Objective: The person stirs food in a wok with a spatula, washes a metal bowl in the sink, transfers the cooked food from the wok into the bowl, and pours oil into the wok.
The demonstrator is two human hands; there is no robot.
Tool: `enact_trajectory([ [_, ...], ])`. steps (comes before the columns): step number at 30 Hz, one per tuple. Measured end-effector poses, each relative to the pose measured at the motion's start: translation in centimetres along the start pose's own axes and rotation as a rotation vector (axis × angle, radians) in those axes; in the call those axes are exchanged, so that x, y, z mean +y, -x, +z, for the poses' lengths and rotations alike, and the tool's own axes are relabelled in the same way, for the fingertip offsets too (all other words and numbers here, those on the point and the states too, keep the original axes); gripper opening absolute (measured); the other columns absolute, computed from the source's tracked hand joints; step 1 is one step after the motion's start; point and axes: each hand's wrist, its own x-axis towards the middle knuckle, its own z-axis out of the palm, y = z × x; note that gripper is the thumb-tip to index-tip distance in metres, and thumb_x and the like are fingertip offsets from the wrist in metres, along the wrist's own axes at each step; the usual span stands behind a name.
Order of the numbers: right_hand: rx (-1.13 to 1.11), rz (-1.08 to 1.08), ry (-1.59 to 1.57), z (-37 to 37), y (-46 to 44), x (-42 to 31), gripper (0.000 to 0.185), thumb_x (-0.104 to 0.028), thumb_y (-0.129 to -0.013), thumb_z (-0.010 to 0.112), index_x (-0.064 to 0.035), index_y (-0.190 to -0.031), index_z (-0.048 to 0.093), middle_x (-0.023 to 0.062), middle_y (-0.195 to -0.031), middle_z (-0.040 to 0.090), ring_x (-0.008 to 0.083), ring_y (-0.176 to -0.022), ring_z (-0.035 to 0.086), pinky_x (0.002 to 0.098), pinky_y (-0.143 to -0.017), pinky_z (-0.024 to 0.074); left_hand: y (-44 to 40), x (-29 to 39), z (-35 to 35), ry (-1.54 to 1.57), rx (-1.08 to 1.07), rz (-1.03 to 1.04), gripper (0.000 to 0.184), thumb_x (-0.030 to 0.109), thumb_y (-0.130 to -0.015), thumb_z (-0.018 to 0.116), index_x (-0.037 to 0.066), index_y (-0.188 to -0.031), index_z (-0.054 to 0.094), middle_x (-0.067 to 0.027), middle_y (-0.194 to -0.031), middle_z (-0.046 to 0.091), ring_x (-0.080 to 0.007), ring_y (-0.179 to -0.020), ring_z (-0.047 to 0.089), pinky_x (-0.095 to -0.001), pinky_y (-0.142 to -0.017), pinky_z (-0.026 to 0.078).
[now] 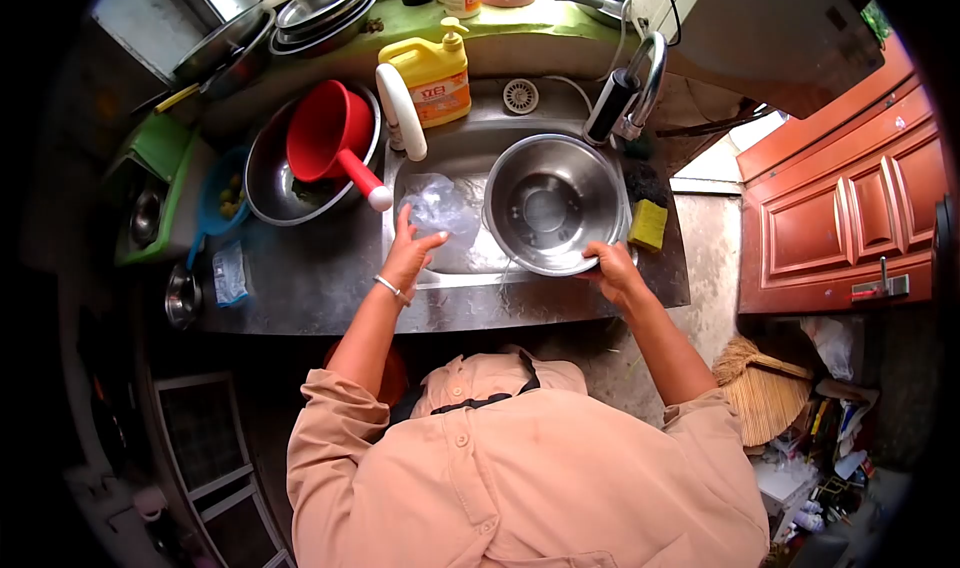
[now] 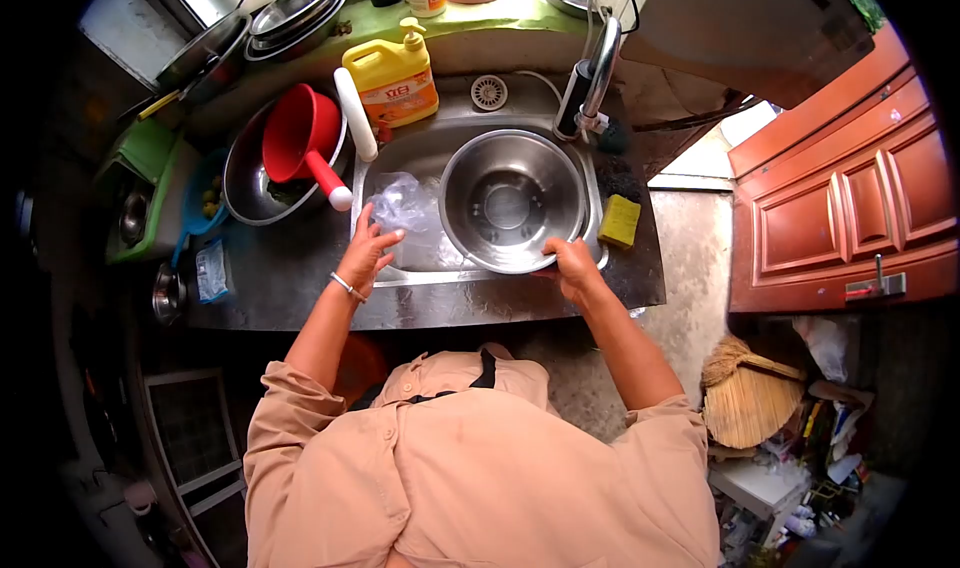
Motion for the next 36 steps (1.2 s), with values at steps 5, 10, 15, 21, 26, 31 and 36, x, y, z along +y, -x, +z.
enact_trajectory([
  [5,-0.039,-0.010,-0.053,0.6,0.5,0.8,0.014,-0.006,-0.077,0.057,0.0029,-0.087,0.055,0.0126,-0.085,0.060,0.0235,-0.075,0.063,0.0387,-0.063,0.0589,1.2,-1.7,0.4,-0.036,-0.138,0.012,0.087,0.033,-0.080,0.072,0.008,-0.145,0.021,-0.0203,-0.143,0.033,-0.0278,-0.132,0.036,-0.0401,-0.105,0.029],
  [10,-0.027,-0.097,-0.028,3.4,-0.2,2.7,0.028,-0.008,-0.077,0.059,0.0017,-0.103,0.053,0.0112,-0.093,0.059,0.0208,-0.078,0.061,0.0359,-0.064,0.0569,3.4,-0.7,4.1,0.141,-0.312,-0.217,0.052,0.030,-0.090,0.062,0.002,-0.128,0.041,-0.0129,-0.118,0.057,-0.0228,-0.102,0.062,-0.0340,-0.081,0.055],
  [15,-0.038,-0.145,-0.290,8.2,0.9,3.5,0.026,-0.012,-0.080,0.064,0.0013,-0.101,0.058,0.0089,-0.086,0.062,0.0169,-0.074,0.061,0.0293,-0.064,0.0518,2.2,-5.6,6.5,0.451,-0.277,-0.308,0.038,0.011,-0.090,0.054,-0.003,-0.124,0.041,-0.0176,-0.113,0.057,-0.0303,-0.098,0.062,-0.0398,-0.080,0.059],
  [21,0.195,-0.973,0.481,4.1,-5.5,0.0,0.022,-0.021,-0.087,0.060,-0.0025,-0.098,0.059,0.0172,-0.075,0.064,0.0336,-0.068,0.064,0.0386,-0.061,0.0478,1.9,-3.6,7.2,0.147,-0.156,-0.015,0.039,0.002,-0.088,0.046,-0.004,-0.126,0.040,-0.0195,-0.117,0.054,-0.0345,-0.098,0.061,-0.0411,-0.077,0.060],
  [26,0.038,-0.728,0.497,3.0,-6.6,-1.9,0.034,-0.032,-0.095,0.050,-0.0041,-0.112,0.058,0.0206,-0.092,0.064,0.0361,-0.088,0.063,0.0404,-0.074,0.0472,0.0,-1.9,7.8,0.111,-0.098,0.166,0.041,-0.002,-0.086,0.041,-0.002,-0.127,0.038,-0.0177,-0.114,0.055,-0.0338,-0.098,0.061,-0.0418,-0.076,0.060],
  [31,0.541,-1.228,0.751,-2.0,-8.3,-8.8,0.038,-0.009,-0.089,0.047,0.0011,-0.125,0.050,0.0201,-0.127,0.052,0.0347,-0.118,0.049,0.0374,-0.099,0.0402,-1.5,0.6,8.8,0.431,-0.134,-0.259,0.017,-0.002,-0.084,0.040,-0.016,-0.095,0.044,-0.0293,-0.108,0.051,-0.0416,-0.101,0.058,-0.0511,-0.084,0.057],
  [36,0.436,-1.132,0.992,-5.4,-13.5,-10.2,0.047,0.000,-0.080,0.044,0.0014,-0.126,0.050,0.0205,-0.129,0.050,0.0339,-0.121,0.047,0.0378,-0.102,0.0381,-3.0,1.4,12.0,0.476,-0.302,-0.368,0.023,-0.002,-0.083,0.041,-0.015,-0.101,0.043,-0.0275,-0.109,0.052,-0.0389,-0.102,0.058,-0.0471,-0.087,0.056],
])
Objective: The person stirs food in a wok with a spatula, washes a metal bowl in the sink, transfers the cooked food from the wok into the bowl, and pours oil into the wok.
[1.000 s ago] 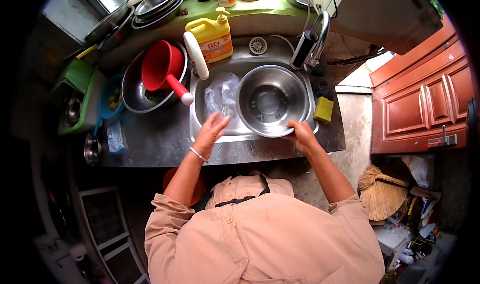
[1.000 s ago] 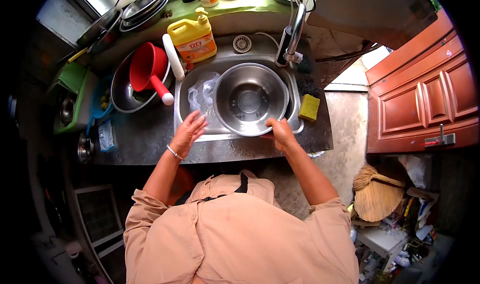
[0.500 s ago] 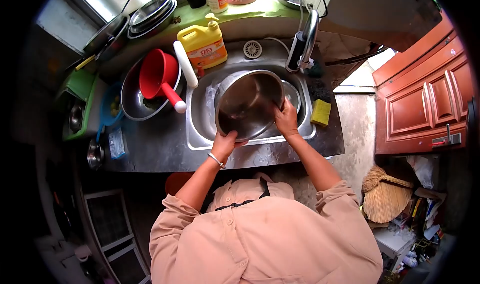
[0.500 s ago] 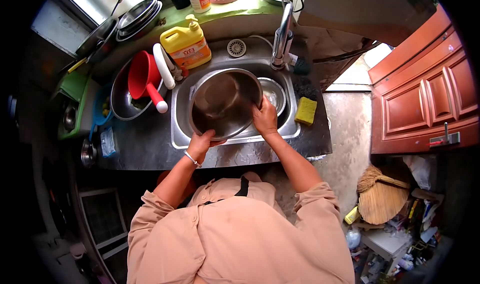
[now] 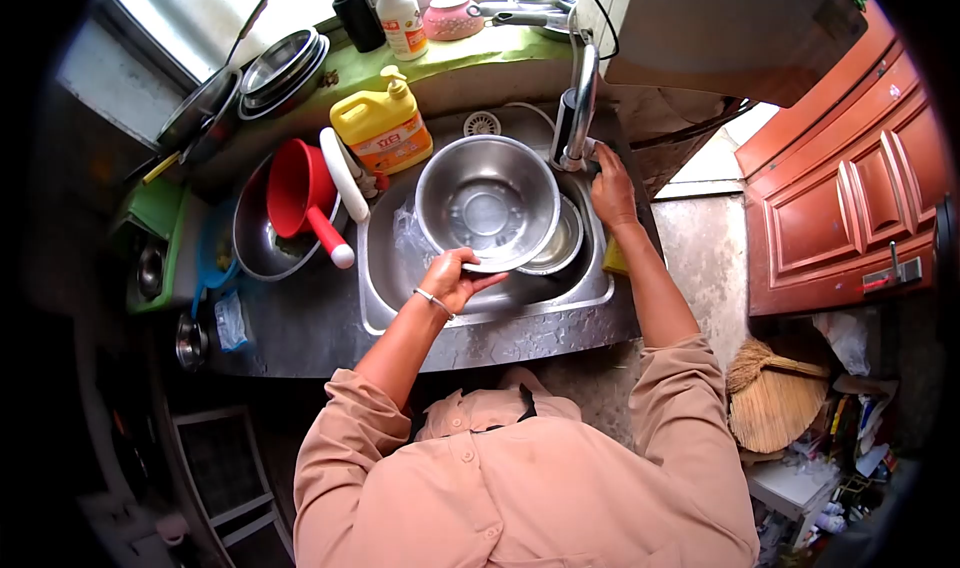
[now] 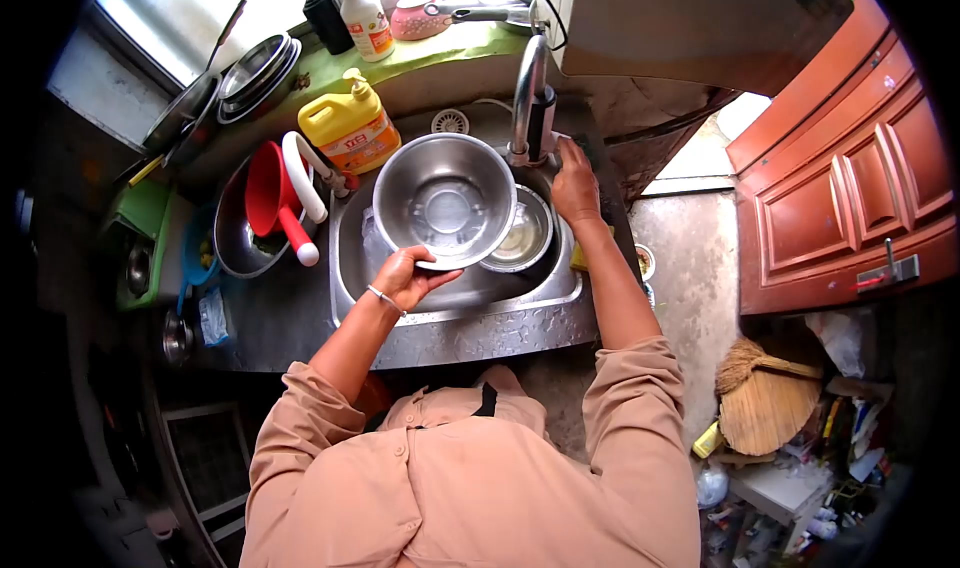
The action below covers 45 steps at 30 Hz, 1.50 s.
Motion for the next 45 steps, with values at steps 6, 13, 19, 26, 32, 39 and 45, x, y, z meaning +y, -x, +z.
enact_trajectory([
  [6,-0.092,-0.146,0.125,1.1,3.7,1.7,0.047,0.001,-0.080,0.046,0.0002,-0.127,0.049,0.0189,-0.129,0.050,0.0314,-0.122,0.046,0.0365,-0.102,0.0382,-3.3,-0.7,2.3,0.028,-0.076,-0.076,0.031,-0.001,-0.082,0.044,-0.015,-0.110,0.044,-0.0266,-0.112,0.055,-0.0357,-0.103,0.060,-0.0430,-0.086,0.057],
  [13,-0.044,0.598,-1.075,-1.6,6.8,-1.9,0.060,-0.042,-0.098,0.038,-0.0035,-0.143,0.030,0.0105,-0.133,0.049,0.0203,-0.119,0.049,0.0283,-0.096,0.0387,-6.9,-2.3,2.7,0.102,-0.118,-0.101,0.012,-0.001,-0.082,0.049,-0.008,-0.091,0.052,-0.0188,-0.100,0.060,-0.0323,-0.092,0.063,-0.0398,-0.083,0.058],
  [19,-0.044,0.482,-0.495,-2.1,9.9,-7.6,0.088,-0.015,-0.080,0.065,-0.0046,-0.147,0.008,0.0228,-0.135,0.043,0.0342,-0.118,0.050,0.0354,-0.092,0.0443,-10.1,-7.0,3.9,0.029,-0.154,-0.207,0.010,0.015,-0.087,0.062,0.006,-0.089,0.059,-0.0077,-0.087,0.064,-0.0199,-0.073,0.065,-0.0299,-0.062,0.060],
  [26,-0.308,0.204,-0.040,-7.1,8.9,-8.7,0.087,0.004,-0.074,0.055,-0.0157,-0.148,0.012,0.0217,-0.130,0.045,0.0465,-0.106,0.052,0.0458,-0.084,0.0465,-22.0,-5.2,-6.6,-0.523,0.201,0.424,0.031,0.017,-0.099,0.040,-0.004,-0.103,0.063,-0.0066,-0.094,0.067,-0.0198,-0.082,0.065,-0.0278,-0.076,0.053],
  [32,-0.337,0.265,0.066,-1.5,9.7,-6.1,0.083,0.001,-0.074,0.055,-0.0141,-0.147,0.018,0.0242,-0.113,0.052,0.0444,-0.086,0.059,0.0508,-0.071,0.0491,-7.8,-0.4,9.0,-1.898,-0.448,1.476,0.026,0.006,-0.074,0.059,0.011,-0.098,0.066,-0.0063,-0.100,0.067,-0.0226,-0.091,0.064,-0.0328,-0.082,0.051],
  [39,0.004,0.342,-0.496,-0.6,8.9,-3.4,0.062,-0.001,-0.076,0.048,-0.0022,-0.137,0.038,0.0234,-0.111,0.058,0.0354,-0.095,0.062,0.0425,-0.082,0.0485,-13.6,5.6,4.2,-1.332,0.151,1.205,0.014,0.008,-0.075,0.063,0.008,-0.087,0.071,-0.0097,-0.082,0.071,-0.0222,-0.073,0.068,-0.0319,-0.062,0.053],
  [45,0.118,1.047,-1.286,3.7,8.7,-7.8,0.033,-0.008,-0.082,0.055,-0.0012,-0.114,0.052,0.0107,-0.100,0.059,0.0224,-0.082,0.063,0.0352,-0.061,0.0583,-12.8,-6.0,3.2,0.130,0.121,0.233,0.007,0.000,-0.079,0.061,-0.004,-0.084,0.062,-0.0093,-0.078,0.064,-0.0228,-0.065,0.062,-0.0350,-0.060,0.052],
])
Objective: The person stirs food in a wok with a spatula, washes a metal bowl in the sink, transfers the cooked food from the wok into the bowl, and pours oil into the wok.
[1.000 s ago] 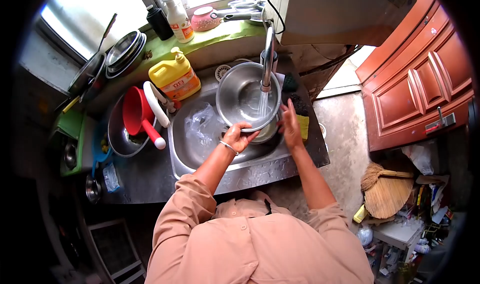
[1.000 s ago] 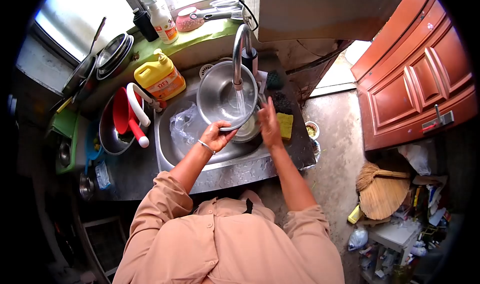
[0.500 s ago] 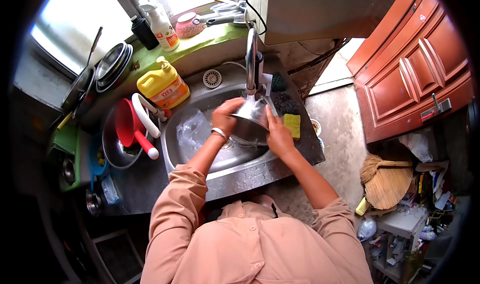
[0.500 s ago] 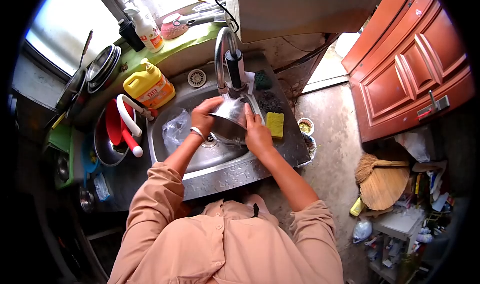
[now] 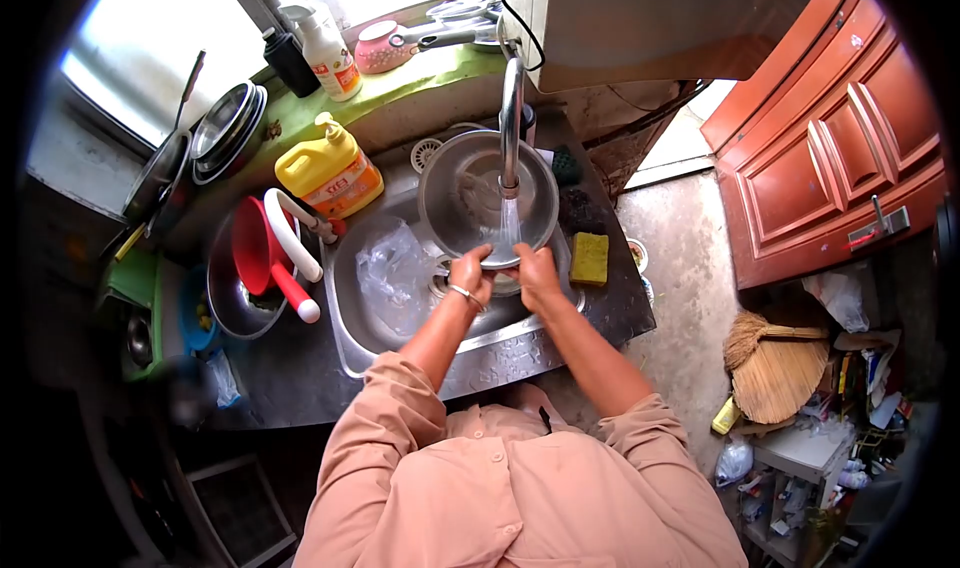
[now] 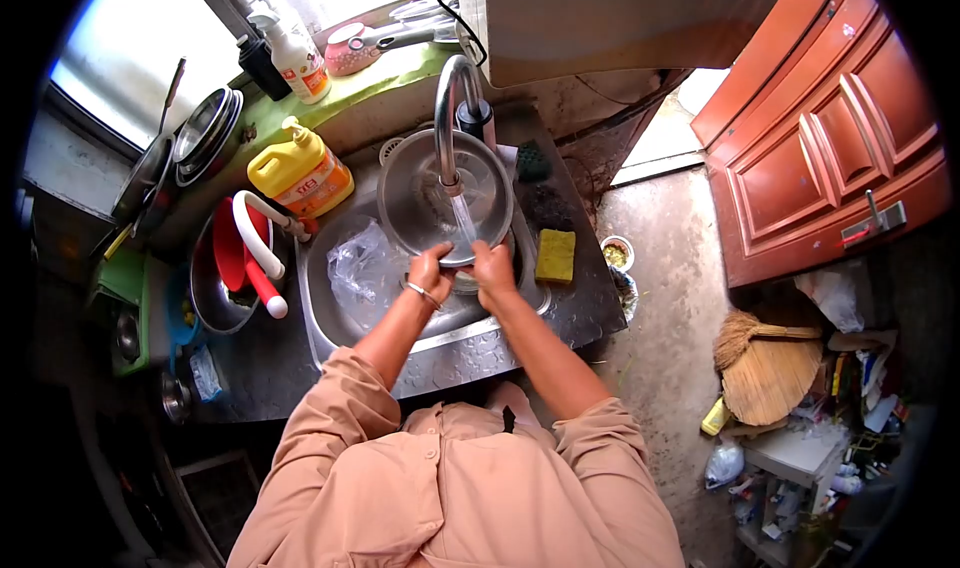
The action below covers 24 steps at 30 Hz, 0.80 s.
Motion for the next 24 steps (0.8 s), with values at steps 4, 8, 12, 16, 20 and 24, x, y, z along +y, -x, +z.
enact_trajectory([
  [4,0.133,-0.590,0.733,-2.5,-3.4,-0.4,0.042,-0.026,-0.089,0.059,-0.0066,-0.124,0.047,0.0191,-0.104,0.064,0.0345,-0.090,0.063,0.0432,-0.075,0.0496,-0.6,3.3,-1.9,-0.452,0.003,-0.027,0.020,-0.004,-0.078,0.057,-0.004,-0.098,0.056,-0.0115,-0.089,0.062,-0.0229,-0.076,0.062,-0.0365,-0.062,0.053],
  [8,0.205,-0.679,0.970,-2.8,-3.3,-2.0,0.033,-0.034,-0.095,0.048,-0.0075,-0.115,0.048,0.0233,-0.091,0.065,0.0438,-0.081,0.062,0.0490,-0.064,0.0471,2.0,7.7,-1.0,-0.680,-0.210,0.284,0.036,-0.005,-0.075,0.053,0.002,-0.110,0.052,-0.0112,-0.091,0.061,-0.0220,-0.076,0.062,-0.0347,-0.060,0.052],
  [12,0.235,-0.401,0.379,0.5,-1.1,8.4,0.036,-0.026,-0.093,0.052,-0.0012,-0.117,0.044,0.0237,-0.102,0.059,0.0352,-0.076,0.063,0.0410,-0.061,0.0489,-2.7,1.0,-5.8,-0.465,-0.032,0.020,0.028,0.001,-0.077,0.052,0.001,-0.105,0.050,-0.0090,-0.074,0.057,-0.0229,-0.059,0.060,-0.0327,-0.046,0.048],
  [16,0.038,0.236,0.309,1.7,1.7,0.9,0.042,-0.023,-0.091,0.058,-0.0015,-0.123,0.042,0.0155,-0.097,0.061,0.0222,-0.081,0.065,0.0267,-0.054,0.0516,-0.6,3.7,-5.3,-0.589,-0.016,0.126,0.016,0.002,-0.075,0.056,-0.001,-0.090,0.054,-0.0056,-0.068,0.056,-0.0216,-0.062,0.060,-0.0345,-0.056,0.052],
  [20,0.142,-0.965,0.871,-3.7,-4.4,-0.2,0.042,-0.034,-0.089,0.057,0.0035,-0.108,0.054,0.0143,-0.080,0.063,0.0198,-0.053,0.062,0.0282,-0.035,0.0437,4.4,9.9,-2.5,-0.675,-0.198,0.022,0.015,0.002,-0.074,0.057,0.000,-0.089,0.054,-0.0050,-0.074,0.057,-0.0181,-0.065,0.059,-0.0344,-0.057,0.050],
  [24,-0.032,-0.150,0.431,-2.2,-2.5,2.0,0.032,-0.017,-0.083,0.054,0.0045,-0.107,0.054,0.0107,-0.082,0.062,0.0153,-0.058,0.063,0.0272,-0.038,0.0466,-0.8,2.6,-6.1,-0.209,-0.098,-0.059,0.019,0.002,-0.076,0.057,0.002,-0.096,0.057,-0.0055,-0.080,0.058,-0.0184,-0.066,0.060,-0.0332,-0.057,0.051],
])
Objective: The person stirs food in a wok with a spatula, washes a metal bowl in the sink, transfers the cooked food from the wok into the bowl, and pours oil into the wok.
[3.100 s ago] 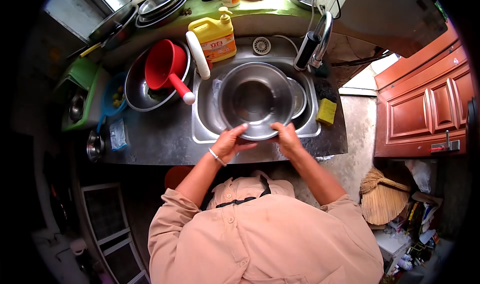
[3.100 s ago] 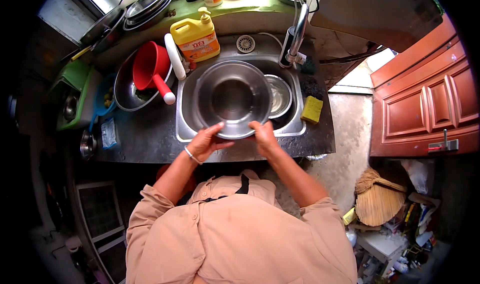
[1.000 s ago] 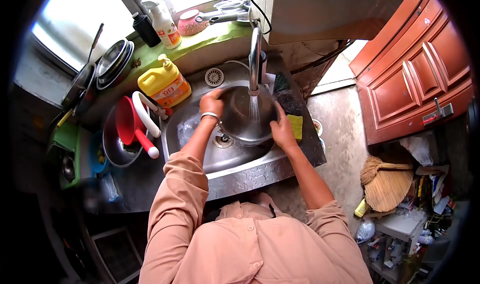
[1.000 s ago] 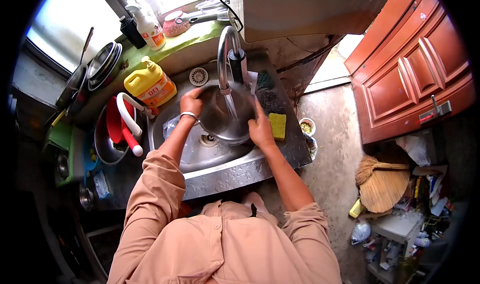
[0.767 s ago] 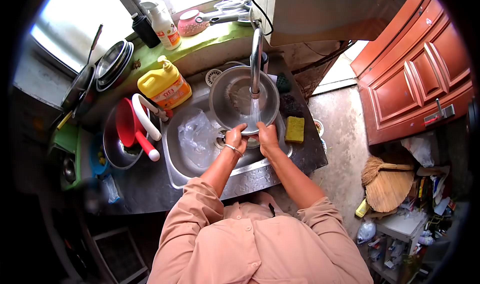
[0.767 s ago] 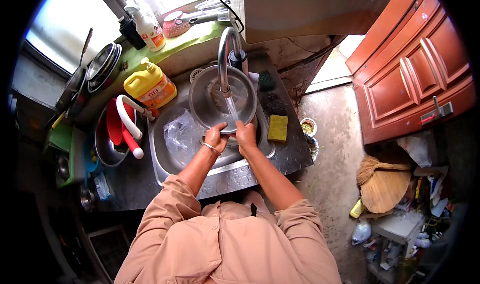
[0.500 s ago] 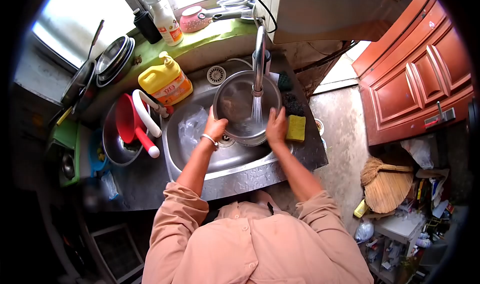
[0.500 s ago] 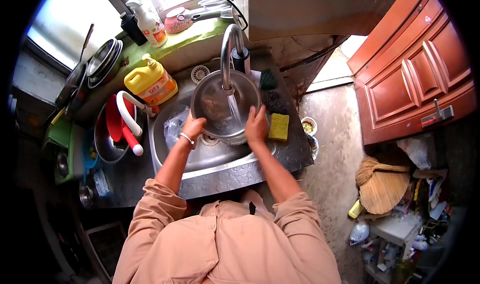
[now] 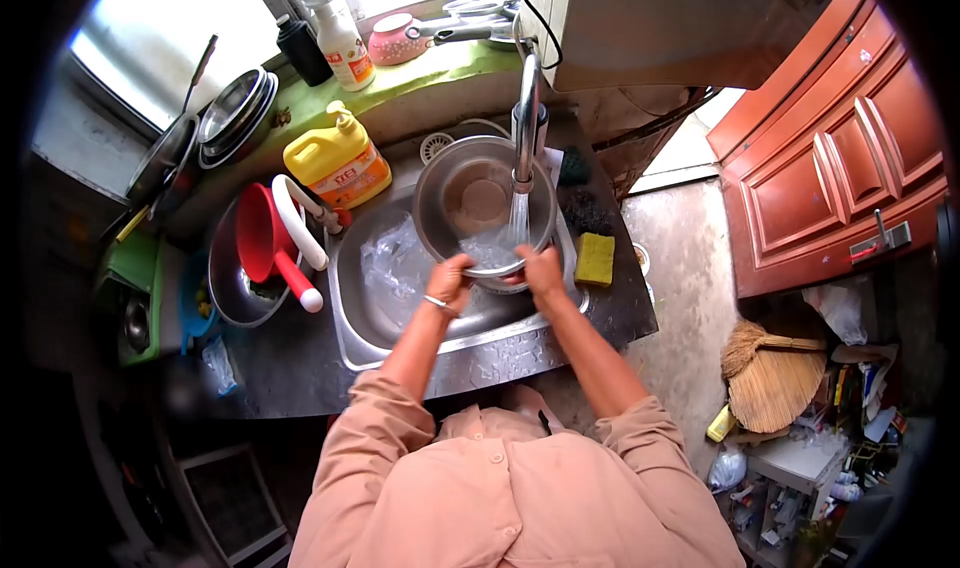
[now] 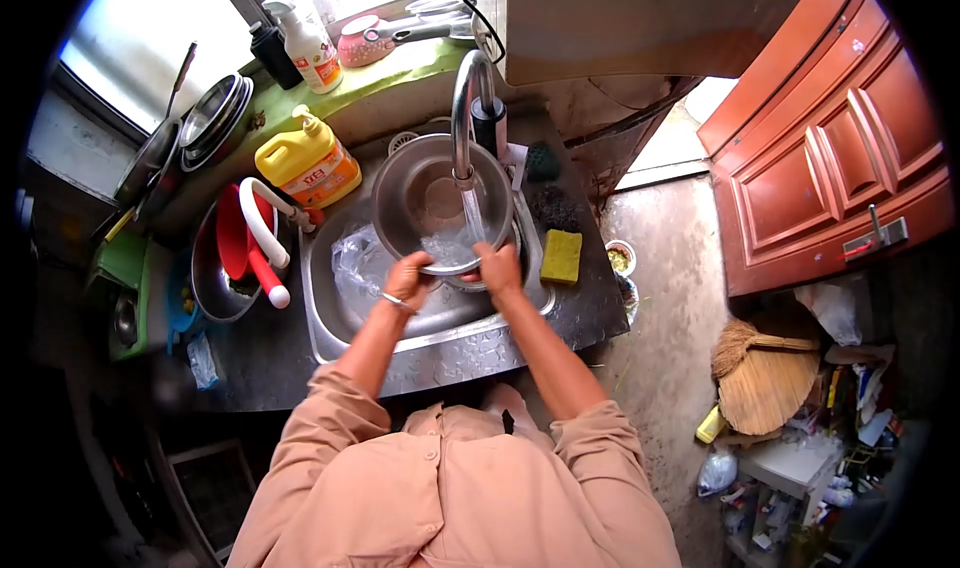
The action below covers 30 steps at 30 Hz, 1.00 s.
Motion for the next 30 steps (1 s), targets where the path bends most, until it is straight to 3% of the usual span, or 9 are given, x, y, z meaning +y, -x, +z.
enact_trajectory([
  [2,0.126,-0.586,0.226,1.2,0.7,3.1,0.047,-0.012,-0.081,0.053,0.0047,-0.124,0.045,0.0166,-0.091,0.064,0.0315,-0.064,0.066,0.0404,-0.059,0.0530,-1.7,-4.1,0.2,0.359,-0.480,-0.173,0.020,0.007,-0.083,0.060,0.003,-0.102,0.058,-0.0078,-0.085,0.062,-0.0210,-0.071,0.063,-0.0341,-0.063,0.054],
  [6,-0.004,-0.396,0.541,-1.6,5.7,-6.4,0.080,-0.012,-0.078,0.054,-0.0084,-0.147,0.012,0.0282,-0.074,0.061,0.0459,-0.067,0.059,0.0496,-0.061,0.0471,-1.8,-6.9,4.8,0.312,-0.145,-0.184,0.038,0.028,-0.093,0.055,0.006,-0.125,0.052,-0.0081,-0.120,0.060,-0.0217,-0.109,0.058,-0.0323,-0.095,0.046],
  [9,-0.103,-0.612,1.146,-4.7,6.6,-9.7,0.084,-0.016,-0.079,0.062,-0.0101,-0.148,0.015,0.0216,-0.066,0.061,0.0407,-0.059,0.060,0.0490,-0.052,0.0445,-10.5,-7.7,-1.6,-0.408,-0.061,0.472,0.037,0.030,-0.097,0.045,0.006,-0.124,0.053,-0.0046,-0.119,0.061,-0.0199,-0.107,0.058,-0.0315,-0.094,0.047],
  [11,-0.086,-0.560,1.208,-6.2,6.2,-9.4,0.084,-0.014,-0.078,0.061,-0.0100,-0.148,0.015,0.0218,-0.066,0.061,0.0406,-0.059,0.060,0.0492,-0.053,0.0453,-1.4,0.4,4.8,-0.296,0.199,0.396,0.032,0.019,-0.095,0.039,0.004,-0.106,0.066,-0.0034,-0.105,0.067,-0.0202,-0.096,0.063,-0.0304,-0.087,0.050],
  [12,-0.072,-0.513,1.263,-6.5,5.9,-9.2,0.084,-0.013,-0.078,0.061,-0.0099,-0.147,0.015,0.0221,-0.066,0.061,0.0406,-0.059,0.060,0.0494,-0.054,0.0461,-4.0,0.8,3.4,-0.550,0.100,0.923,0.027,0.008,-0.088,0.044,0.008,-0.093,0.071,-0.0065,-0.094,0.070,-0.0214,-0.087,0.066,-0.0299,-0.079,0.052],
  [18,-0.107,-0.433,1.198,-5.1,4.2,-7.1,0.083,-0.007,-0.075,0.055,-0.0091,-0.148,0.014,0.0220,-0.069,0.063,0.0395,-0.061,0.062,0.0517,-0.057,0.0467,4.4,6.5,13.3,-1.557,-0.489,1.837,0.018,0.006,-0.072,0.061,0.015,-0.086,0.068,-0.0058,-0.091,0.067,-0.0233,-0.078,0.065,-0.0331,-0.066,0.052],
  [21,-0.119,-0.506,0.832,-6.3,3.9,-6.2,0.073,-0.003,-0.078,0.050,-0.0076,-0.145,0.021,0.0269,-0.082,0.063,0.0387,-0.062,0.063,0.0491,-0.056,0.0513,1.0,8.3,9.9,-1.267,0.046,1.364,0.018,0.005,-0.075,0.058,0.007,-0.088,0.069,-0.0091,-0.088,0.069,-0.0240,-0.074,0.066,-0.0316,-0.067,0.053],
  [24,-0.233,0.028,-0.091,-5.9,3.4,-4.9,0.059,-0.002,-0.083,0.048,-0.0013,-0.138,0.028,0.0230,-0.097,0.062,0.0325,-0.064,0.066,0.0375,-0.052,0.0581,-2.4,6.0,3.3,-0.980,0.016,0.579,0.021,0.005,-0.077,0.057,0.001,-0.094,0.068,-0.0081,-0.085,0.069,-0.0206,-0.075,0.066,-0.0281,-0.067,0.051],
  [30,-0.177,-0.038,-0.210,-1.0,4.2,0.7,0.051,-0.004,-0.090,0.053,-0.0024,-0.135,0.029,0.0144,-0.120,0.051,0.0196,-0.082,0.065,0.0257,-0.056,0.0584,0.1,-4.3,4.8,0.230,-0.120,-0.164,0.030,0.028,-0.087,0.063,0.009,-0.109,0.056,-0.0079,-0.091,0.064,-0.0248,-0.072,0.065,-0.0339,-0.052,0.054],
])
